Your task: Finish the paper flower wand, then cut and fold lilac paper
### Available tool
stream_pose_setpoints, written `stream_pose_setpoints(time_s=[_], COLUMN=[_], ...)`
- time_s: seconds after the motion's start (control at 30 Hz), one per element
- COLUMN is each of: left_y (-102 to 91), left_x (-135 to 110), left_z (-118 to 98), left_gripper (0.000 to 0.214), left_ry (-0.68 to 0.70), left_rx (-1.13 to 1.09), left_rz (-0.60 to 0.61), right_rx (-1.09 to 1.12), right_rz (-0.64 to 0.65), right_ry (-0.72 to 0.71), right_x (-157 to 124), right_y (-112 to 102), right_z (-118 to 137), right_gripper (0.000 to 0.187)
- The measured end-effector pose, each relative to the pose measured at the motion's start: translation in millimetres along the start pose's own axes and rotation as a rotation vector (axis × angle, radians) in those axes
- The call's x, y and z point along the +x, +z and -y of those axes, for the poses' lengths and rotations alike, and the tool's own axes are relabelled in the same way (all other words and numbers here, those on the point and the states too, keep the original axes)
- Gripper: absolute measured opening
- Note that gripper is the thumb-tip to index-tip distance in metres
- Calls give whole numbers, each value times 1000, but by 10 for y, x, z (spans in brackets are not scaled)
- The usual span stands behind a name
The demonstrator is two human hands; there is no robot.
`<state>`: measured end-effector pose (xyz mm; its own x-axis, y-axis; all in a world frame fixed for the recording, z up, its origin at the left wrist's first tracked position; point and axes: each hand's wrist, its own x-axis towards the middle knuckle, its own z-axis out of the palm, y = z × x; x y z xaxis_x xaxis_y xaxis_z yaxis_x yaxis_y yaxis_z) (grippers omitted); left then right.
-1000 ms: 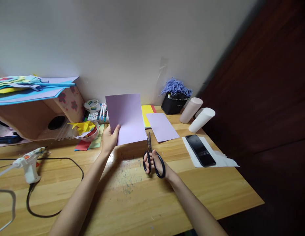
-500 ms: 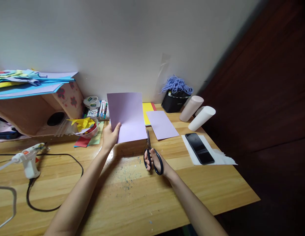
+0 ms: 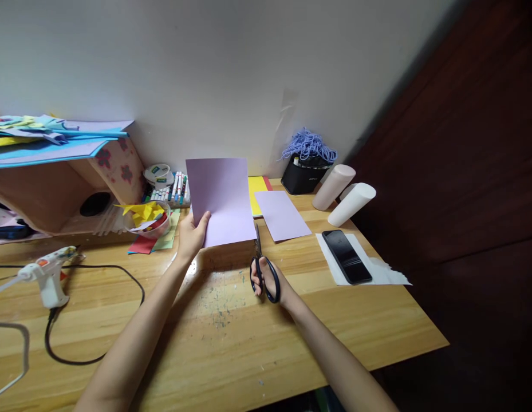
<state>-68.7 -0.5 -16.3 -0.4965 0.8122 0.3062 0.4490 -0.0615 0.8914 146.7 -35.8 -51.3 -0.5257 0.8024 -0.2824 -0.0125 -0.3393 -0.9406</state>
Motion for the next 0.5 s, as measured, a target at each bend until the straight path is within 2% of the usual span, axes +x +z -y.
stream_pose_setpoints(time_s=[0.37, 0.5], left_y=[-1, -6], left_x=[0, 5], left_z=[-7, -10], left_gripper=[34, 34], left_ry=[10, 12], left_rx=[9, 12], left_rz=[-6, -7], right_rx=[-136, -164], right_rz=[-122, -175], right_ry=[-54, -32], right_x=[68, 72], right_y=[-32, -33], right_z=[-187, -214], right_gripper=[53, 49])
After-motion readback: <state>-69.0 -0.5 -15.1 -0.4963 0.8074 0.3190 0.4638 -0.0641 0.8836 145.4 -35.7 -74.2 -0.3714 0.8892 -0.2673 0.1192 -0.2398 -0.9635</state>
